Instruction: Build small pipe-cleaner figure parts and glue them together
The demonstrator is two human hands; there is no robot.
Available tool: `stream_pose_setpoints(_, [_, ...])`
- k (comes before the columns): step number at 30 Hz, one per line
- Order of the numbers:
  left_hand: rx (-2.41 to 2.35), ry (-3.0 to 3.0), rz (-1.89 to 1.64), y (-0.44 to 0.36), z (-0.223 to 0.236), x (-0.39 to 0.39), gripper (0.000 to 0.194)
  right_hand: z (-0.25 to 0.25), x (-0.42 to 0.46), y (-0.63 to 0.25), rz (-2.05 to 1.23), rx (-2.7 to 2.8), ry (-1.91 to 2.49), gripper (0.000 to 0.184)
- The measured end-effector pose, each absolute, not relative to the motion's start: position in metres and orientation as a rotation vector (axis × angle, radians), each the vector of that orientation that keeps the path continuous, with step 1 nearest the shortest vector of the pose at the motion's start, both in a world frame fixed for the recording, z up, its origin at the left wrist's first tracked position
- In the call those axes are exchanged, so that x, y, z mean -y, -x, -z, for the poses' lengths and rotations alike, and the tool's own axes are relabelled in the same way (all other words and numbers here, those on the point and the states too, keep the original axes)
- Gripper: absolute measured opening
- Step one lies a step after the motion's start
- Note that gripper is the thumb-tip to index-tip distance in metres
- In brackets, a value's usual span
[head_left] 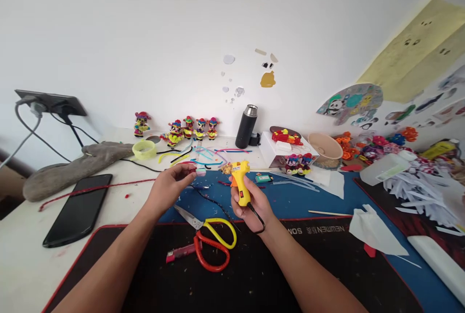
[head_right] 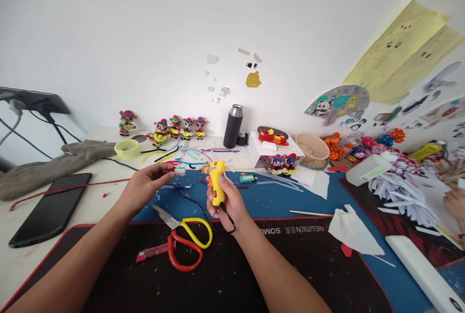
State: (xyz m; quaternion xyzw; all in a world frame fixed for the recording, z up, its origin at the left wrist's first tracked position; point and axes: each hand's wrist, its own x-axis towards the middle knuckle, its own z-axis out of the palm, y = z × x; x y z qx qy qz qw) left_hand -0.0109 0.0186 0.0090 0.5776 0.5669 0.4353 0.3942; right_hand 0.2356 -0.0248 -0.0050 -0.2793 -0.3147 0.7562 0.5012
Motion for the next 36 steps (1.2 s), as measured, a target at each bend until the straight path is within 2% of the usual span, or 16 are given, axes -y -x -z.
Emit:
stream_pose_setpoints(4, [-1.415,-1.379,-1.099,0.010,-0.006,-0.019,0.051,-0.005,0.007,-0.230,-1.870,0.778,0.649,0.041])
stream_pose_setpoints(11, [-1.398,-1.196,-1.125,0.009,0.003,-0.019,0.052,-0.005,-0.004,-0.215,-1.882,0.793,0.550,0.042])
stream_pose_setpoints(17, [-1.397,-1.210,-1.093,0.007,0.004,-0.016,0.048,0.005,0.003,-0.228,-1.897,0.778,0.580,0.041])
stream_pose_setpoints(36, [-1.418,-1.263,-1.073,0.004,0.007,-0.017,0.051,0.002,0.001,-0.235,-1.976,0.648,0.498,0.037])
